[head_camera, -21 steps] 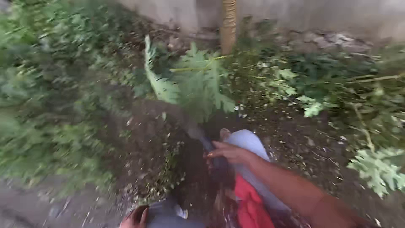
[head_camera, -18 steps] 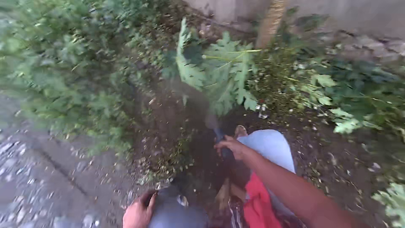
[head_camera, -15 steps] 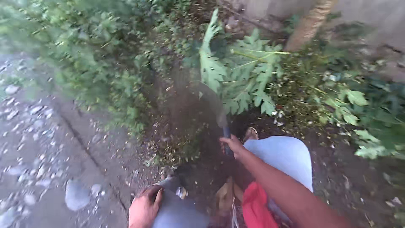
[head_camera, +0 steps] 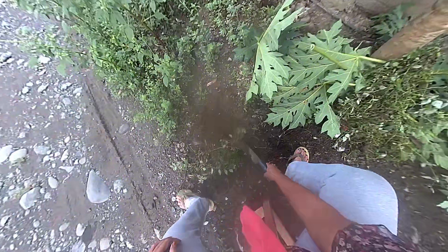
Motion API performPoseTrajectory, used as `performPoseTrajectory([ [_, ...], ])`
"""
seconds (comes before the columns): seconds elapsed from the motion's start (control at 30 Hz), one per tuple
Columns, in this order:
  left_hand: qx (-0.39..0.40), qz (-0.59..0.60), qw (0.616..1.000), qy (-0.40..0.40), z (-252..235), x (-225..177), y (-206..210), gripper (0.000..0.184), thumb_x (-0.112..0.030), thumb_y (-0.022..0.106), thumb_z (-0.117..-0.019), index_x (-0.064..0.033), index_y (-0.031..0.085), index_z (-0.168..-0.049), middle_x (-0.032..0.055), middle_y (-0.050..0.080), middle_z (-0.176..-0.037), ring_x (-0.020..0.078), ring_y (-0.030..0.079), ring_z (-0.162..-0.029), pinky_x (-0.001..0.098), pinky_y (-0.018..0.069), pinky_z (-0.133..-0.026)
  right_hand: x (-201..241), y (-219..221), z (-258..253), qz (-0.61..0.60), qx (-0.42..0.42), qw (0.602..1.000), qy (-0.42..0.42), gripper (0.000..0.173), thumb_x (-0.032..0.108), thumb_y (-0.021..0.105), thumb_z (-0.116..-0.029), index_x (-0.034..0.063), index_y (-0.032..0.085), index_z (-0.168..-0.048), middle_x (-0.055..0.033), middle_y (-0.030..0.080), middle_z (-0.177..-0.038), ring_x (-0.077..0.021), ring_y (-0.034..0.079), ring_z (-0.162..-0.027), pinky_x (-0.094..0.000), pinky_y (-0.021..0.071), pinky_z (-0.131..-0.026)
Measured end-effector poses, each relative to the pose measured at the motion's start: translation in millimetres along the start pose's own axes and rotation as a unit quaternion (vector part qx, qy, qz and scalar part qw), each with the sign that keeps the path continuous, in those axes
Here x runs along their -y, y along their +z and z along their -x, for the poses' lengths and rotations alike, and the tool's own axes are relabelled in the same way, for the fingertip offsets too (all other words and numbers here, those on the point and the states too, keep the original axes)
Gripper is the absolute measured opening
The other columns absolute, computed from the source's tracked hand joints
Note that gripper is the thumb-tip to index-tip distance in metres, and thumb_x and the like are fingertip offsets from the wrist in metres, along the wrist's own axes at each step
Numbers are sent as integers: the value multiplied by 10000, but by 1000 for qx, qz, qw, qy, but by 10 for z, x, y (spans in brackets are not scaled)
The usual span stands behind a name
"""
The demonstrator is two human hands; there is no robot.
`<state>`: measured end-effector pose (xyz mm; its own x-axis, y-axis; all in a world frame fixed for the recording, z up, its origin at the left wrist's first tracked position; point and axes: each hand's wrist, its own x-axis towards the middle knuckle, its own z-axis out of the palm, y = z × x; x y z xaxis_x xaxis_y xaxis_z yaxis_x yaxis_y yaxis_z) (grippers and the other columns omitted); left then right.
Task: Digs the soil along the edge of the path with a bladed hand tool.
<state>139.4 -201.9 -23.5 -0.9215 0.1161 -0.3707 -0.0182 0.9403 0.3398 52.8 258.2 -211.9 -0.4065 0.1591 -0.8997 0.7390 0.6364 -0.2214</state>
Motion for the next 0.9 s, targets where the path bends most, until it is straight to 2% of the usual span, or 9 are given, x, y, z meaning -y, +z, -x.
performPoseTrajectory([
  [0.17,28,-9,1000,3,-218,-123,-90,427,-351,472,-983,-58,782,-1013,189,757,-1067,446,686,-1097,665,515,-918,-518,-605,154,27,-110,993,-27,663,198,739,-901,65,487,-1500,-270,651,-1296,-454,637,-1196,-665,492,-990],
  [0.23,34,-22,999,-2,-251,-167,-105,452,-384,467,-982,-58,778,-1025,203,754,-1060,461,688,-1086,684,511,-899,-618,-715,171,-104,-174,979,-29,638,182,715,-926,10,472,-1490,-265,680,-1182,-398,698,-1023,-588,550,-910],
  [0.3,28,-31,999,-9,-259,-184,-111,457,-390,469,-977,-58,779,-1028,218,752,-1058,478,693,-1067,707,508,-867,-554,-638,120,-291,-240,925,-32,582,168,708,-958,-52,460,-1436,-230,671,-1019,-299,692,-775,-467,593,-745],
  [0.37,20,-34,999,-18,-246,-171,-108,470,-402,460,-974,-59,777,-1026,220,749,-1067,485,692,-1063,717,503,-851,-441,-478,87,-404,-284,869,-4,580,162,742,-960,-71,457,-1408,-217,655,-983,-264,671,-707,-430,591,-692],
  [0.4,14,-36,999,-24,-246,-164,-108,479,-411,458,-967,-61,780,-1020,217,750,-1067,479,693,-1062,715,502,-854,-474,-391,84,-391,-281,876,18,586,150,735,-959,-71,449,-1420,-233,661,-1022,-287,685,-755,-447,593,-727],
  [0.5,21,-40,998,-45,-226,-159,-141,463,-399,474,-974,-54,777,-1035,234,741,-1080,473,692,-1070,713,496,-885,-925,-213,205,-155,-154,974,64,639,147,710,-940,-26,447,-1496,-282,649,-1273,-404,675,-1124,-573,539,-970],
  [0.57,16,-41,998,-52,-222,-110,-142,449,-387,475,-980,-60,778,-1034,229,741,-1084,469,694,-1064,713,495,-885,-1099,-231,285,-38,-111,991,61,662,179,717,-935,25,452,-1521,-270,634,-1343,-435,625,-1242,-621,491,-1032],
  [0.7,11,-42,998,-54,-182,-64,-130,443,-374,474,-981,-54,776,-1029,235,739,-1078,474,691,-1065,716,490,-883,-1019,-416,313,-104,-159,982,23,615,152,725,-924,-2,487,-1469,-277,675,-1206,-418,696,-1052,-590,549,-926],
  [0.9,2,-44,997,-66,-140,-48,-139,458,-380,471,-984,-38,773,-1032,256,731,-1098,504,674,-1094,737,477,-892,-666,-125,343,-356,-253,897,62,628,114,708,-956,-52,402,-1480,-274,667,-1122,-357,708,-890,-510,580,-822],
])
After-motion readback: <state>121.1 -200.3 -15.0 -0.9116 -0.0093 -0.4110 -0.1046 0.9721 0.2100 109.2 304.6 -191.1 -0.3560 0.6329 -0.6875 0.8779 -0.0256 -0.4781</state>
